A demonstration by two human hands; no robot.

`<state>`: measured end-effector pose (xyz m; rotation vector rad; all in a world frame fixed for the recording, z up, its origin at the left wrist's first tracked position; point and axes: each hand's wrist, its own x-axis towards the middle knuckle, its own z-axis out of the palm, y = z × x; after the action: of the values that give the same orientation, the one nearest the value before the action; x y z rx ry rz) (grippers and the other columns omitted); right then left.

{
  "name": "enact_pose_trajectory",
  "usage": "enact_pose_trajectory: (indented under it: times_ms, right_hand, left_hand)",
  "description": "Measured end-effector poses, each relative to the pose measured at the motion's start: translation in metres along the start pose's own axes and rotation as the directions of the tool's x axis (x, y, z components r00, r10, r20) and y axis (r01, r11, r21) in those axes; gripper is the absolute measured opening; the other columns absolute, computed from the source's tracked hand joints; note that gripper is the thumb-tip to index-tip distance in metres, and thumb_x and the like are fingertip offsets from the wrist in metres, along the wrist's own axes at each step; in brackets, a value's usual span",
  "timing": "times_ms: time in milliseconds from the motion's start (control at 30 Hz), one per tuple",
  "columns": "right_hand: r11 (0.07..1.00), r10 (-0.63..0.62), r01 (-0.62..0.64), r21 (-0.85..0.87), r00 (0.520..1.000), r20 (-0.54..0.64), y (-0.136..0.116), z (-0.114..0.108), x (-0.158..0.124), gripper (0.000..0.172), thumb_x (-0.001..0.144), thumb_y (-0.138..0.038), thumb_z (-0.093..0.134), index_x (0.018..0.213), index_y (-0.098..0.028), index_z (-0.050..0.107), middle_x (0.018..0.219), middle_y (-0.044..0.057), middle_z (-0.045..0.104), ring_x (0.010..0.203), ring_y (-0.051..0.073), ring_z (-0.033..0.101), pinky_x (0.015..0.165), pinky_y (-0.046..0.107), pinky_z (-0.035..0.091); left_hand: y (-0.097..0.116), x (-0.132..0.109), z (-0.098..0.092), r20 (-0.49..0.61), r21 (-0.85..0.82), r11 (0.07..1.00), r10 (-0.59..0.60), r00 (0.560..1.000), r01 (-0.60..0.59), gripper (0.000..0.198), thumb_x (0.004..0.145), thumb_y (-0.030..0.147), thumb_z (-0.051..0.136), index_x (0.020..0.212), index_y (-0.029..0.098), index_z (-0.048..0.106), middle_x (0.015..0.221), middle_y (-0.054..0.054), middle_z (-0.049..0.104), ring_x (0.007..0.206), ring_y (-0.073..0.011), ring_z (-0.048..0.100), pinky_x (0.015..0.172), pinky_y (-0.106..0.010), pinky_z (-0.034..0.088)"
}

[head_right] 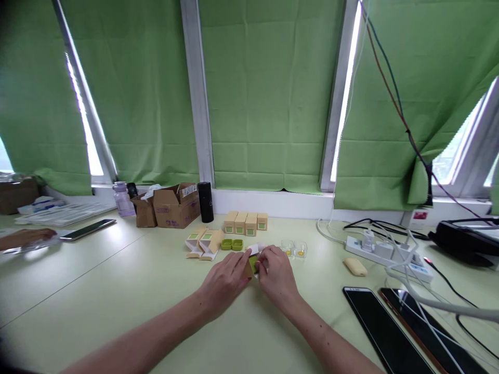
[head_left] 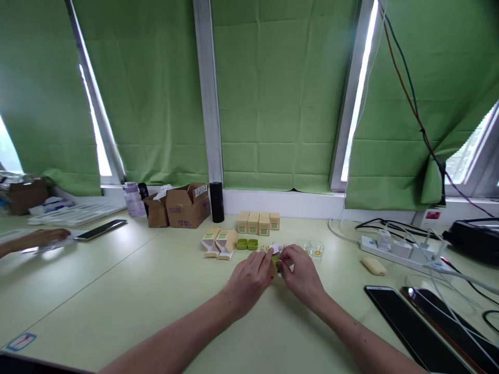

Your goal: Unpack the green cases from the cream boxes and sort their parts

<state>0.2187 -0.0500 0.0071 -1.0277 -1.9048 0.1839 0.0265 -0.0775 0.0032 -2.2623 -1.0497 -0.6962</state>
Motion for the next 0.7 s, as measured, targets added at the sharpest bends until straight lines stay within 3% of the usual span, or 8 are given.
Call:
enact_pose_trajectory:
  times_ms: [133, 300, 567, 700]
  right_hand:
    - [0.974, 0.122, -0.122, 0.189, 0.992, 0.011, -0.004, -0.003, 0.001, 0.01, 0.091, -0.024, 0.056, 0.081, -0.024, 0.058, 0.097, 0.007, 0.07, 0.082, 0.023, 0.064, 0.073, 0.037, 0.053]
    - [0.878, 0.271, -0.251, 0.407, 0.962, 0.008, -0.001, 0.001, 0.001, 0.02, 0.095, -0.042, 0.056, 0.084, -0.025, 0.056, 0.095, 0.007, 0.072, 0.081, 0.023, 0.066, 0.071, 0.036, 0.055]
    - [0.729, 0.397, -0.274, 0.628, 0.916, -0.062, 0.009, 0.0, 0.01, 0.044, 0.085, -0.066, 0.068, 0.083, -0.023, 0.056, 0.081, 0.004, 0.069, 0.061, 0.018, 0.059, 0.058, 0.033, 0.051]
    - [0.695, 0.424, -0.262, 0.669, 0.902, -0.088, 0.012, -0.008, 0.014, 0.045, 0.082, -0.066, 0.07, 0.083, -0.023, 0.057, 0.082, 0.004, 0.069, 0.067, 0.02, 0.061, 0.056, 0.033, 0.053]
  left_hand:
    - [-0.006, 0.001, 0.002, -0.044, 0.049, 0.999, -0.016, 0.999, 0.018, 0.06, 0.097, 0.019, 0.057, 0.152, 0.008, 0.035, 0.113, -0.016, 0.069, 0.099, -0.0284, 0.068, 0.078, -0.037, 0.056]
    - [-0.012, 0.001, 0.002, -0.058, 0.044, 0.999, -0.018, 0.998, 0.02, 0.063, 0.097, 0.018, 0.056, 0.155, 0.009, 0.033, 0.116, -0.017, 0.069, 0.101, -0.029, 0.067, 0.079, -0.038, 0.055]
    - [-0.019, 0.002, -0.003, -0.036, -0.029, 0.99, -0.135, 0.99, 0.134, 0.069, 0.097, 0.022, 0.06, 0.159, 0.017, 0.031, 0.12, -0.017, 0.066, 0.111, -0.0323, 0.064, 0.087, -0.041, 0.054]
    - [-0.029, 0.004, -0.006, -0.036, -0.106, 0.966, -0.241, 0.97, 0.236, 0.073, 0.097, 0.025, 0.06, 0.162, 0.021, 0.026, 0.125, -0.017, 0.065, 0.114, -0.0337, 0.063, 0.087, -0.044, 0.056]
